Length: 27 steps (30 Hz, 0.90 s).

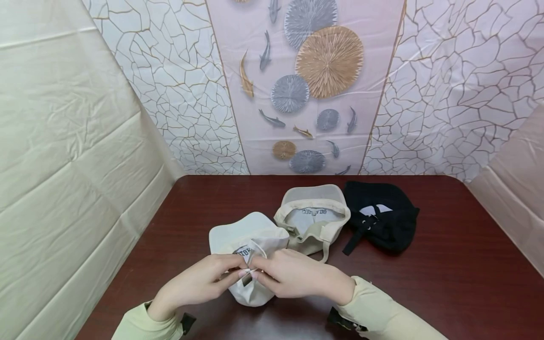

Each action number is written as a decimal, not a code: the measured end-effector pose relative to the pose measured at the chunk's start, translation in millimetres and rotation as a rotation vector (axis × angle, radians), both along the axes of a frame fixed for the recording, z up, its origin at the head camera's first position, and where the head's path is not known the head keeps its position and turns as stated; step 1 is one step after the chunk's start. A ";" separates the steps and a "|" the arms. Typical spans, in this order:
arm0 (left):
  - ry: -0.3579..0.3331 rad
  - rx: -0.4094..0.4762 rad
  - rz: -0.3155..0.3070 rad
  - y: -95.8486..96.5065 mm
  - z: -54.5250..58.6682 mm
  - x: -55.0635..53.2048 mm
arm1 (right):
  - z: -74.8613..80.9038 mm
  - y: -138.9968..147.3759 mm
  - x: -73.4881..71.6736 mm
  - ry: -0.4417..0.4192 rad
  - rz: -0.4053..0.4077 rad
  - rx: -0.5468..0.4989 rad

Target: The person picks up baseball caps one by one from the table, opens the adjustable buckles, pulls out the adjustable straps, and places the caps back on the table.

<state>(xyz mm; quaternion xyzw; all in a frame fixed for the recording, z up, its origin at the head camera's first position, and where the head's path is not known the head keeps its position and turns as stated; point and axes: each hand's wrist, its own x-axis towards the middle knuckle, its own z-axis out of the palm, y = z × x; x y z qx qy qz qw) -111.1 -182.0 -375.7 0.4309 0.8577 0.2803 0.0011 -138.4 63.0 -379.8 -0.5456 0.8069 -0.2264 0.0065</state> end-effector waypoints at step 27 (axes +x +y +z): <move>-0.007 0.045 0.062 -28.4 4.6 -0.4 | 14.9 66.4 -43.5 -0.157 -0.288 -0.174</move>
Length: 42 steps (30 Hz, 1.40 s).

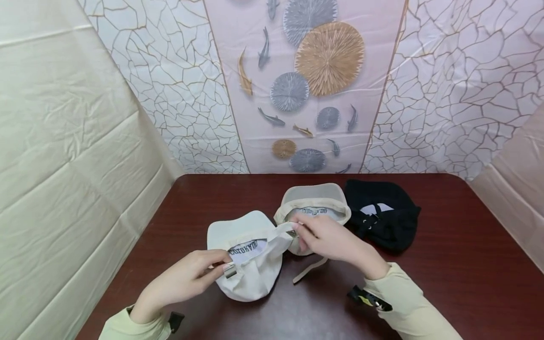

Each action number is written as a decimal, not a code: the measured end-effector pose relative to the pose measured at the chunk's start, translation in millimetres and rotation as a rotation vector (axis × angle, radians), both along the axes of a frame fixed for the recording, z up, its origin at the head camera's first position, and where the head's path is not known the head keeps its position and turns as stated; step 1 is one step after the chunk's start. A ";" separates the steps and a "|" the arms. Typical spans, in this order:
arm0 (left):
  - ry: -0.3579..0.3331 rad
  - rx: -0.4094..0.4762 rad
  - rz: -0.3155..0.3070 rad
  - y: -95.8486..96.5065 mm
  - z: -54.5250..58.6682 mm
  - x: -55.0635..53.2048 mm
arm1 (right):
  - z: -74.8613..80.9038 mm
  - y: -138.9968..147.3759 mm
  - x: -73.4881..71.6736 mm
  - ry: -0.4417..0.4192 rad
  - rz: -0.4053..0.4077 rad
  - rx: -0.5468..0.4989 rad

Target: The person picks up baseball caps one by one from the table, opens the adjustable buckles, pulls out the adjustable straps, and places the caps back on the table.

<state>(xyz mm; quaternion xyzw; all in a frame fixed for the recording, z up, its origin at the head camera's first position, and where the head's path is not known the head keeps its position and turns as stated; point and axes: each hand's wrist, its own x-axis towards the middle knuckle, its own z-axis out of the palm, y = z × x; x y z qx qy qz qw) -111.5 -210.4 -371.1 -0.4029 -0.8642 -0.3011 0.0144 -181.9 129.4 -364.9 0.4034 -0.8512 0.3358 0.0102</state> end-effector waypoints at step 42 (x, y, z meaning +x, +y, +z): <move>-0.229 -0.277 -0.034 6.4 -49.1 -81.3 | -62.4 -75.5 26.4 0.077 0.334 0.355</move>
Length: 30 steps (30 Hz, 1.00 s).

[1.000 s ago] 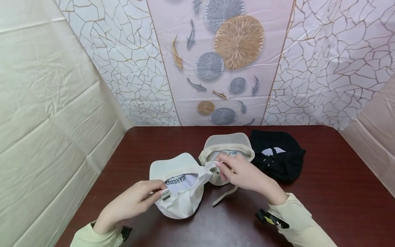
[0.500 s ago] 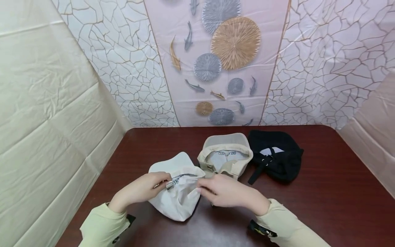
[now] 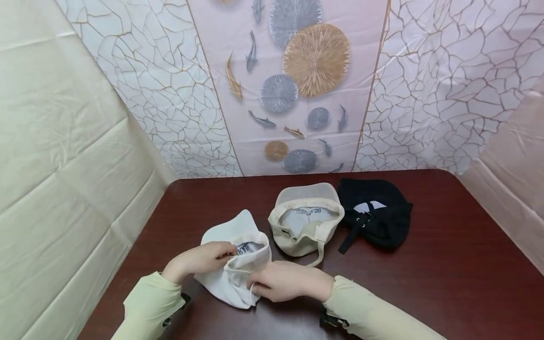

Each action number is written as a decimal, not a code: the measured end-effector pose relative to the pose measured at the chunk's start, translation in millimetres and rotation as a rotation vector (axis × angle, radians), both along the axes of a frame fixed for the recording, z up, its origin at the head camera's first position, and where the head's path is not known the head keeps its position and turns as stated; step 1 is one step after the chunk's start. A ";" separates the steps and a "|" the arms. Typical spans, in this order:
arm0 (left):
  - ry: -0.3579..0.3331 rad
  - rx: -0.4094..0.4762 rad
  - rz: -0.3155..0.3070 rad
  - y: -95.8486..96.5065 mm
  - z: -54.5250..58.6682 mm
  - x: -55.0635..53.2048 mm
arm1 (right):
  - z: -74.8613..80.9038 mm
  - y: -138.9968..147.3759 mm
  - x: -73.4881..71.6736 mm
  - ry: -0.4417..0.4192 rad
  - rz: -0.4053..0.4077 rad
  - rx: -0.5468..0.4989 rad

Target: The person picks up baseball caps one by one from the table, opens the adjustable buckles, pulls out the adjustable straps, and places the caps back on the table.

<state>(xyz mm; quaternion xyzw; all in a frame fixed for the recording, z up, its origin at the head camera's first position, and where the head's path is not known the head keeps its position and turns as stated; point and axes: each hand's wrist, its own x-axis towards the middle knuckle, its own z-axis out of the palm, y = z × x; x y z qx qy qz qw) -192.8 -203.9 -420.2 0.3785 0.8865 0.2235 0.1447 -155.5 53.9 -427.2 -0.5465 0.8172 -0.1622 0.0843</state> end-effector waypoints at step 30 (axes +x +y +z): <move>-0.034 -0.113 0.139 29.0 0.6 -136.1 | -8.8 -51.8 -72.4 -0.123 -0.388 0.180</move>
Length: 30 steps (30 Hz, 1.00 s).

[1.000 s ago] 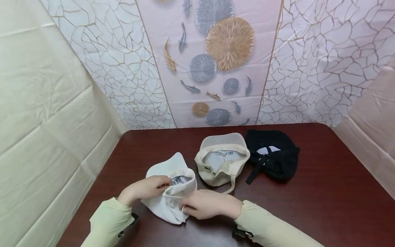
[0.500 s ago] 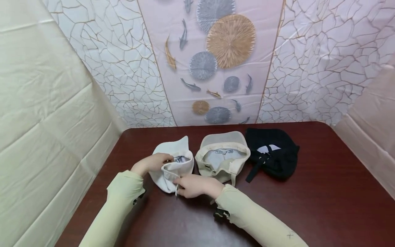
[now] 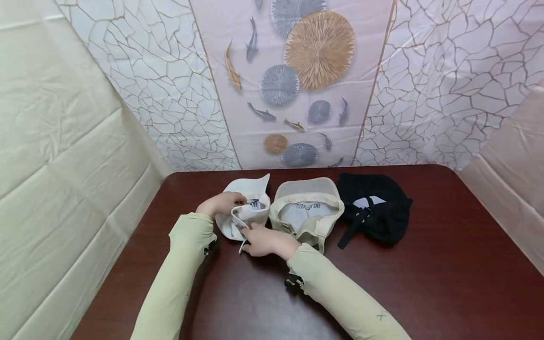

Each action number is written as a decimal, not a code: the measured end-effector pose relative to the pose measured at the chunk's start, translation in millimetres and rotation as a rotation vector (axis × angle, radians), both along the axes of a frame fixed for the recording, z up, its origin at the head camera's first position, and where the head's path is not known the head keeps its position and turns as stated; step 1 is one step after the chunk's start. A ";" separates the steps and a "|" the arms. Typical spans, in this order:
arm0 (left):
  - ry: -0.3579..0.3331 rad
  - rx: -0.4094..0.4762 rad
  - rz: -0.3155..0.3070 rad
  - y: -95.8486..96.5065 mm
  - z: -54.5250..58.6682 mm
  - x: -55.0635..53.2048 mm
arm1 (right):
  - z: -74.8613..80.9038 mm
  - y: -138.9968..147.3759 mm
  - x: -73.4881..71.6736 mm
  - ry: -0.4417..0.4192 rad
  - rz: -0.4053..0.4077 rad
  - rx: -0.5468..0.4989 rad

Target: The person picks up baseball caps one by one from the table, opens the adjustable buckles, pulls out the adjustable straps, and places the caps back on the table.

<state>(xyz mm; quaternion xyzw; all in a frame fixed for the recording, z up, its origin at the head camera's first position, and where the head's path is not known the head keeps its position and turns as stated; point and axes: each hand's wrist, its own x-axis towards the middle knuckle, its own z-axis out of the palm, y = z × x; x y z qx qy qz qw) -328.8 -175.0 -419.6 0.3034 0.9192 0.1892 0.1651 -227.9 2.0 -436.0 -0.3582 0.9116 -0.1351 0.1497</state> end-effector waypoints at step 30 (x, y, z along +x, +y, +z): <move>0.214 0.134 -0.059 122.9 60.2 -16.0 | 68.2 142.5 -24.1 0.172 -0.180 -0.533</move>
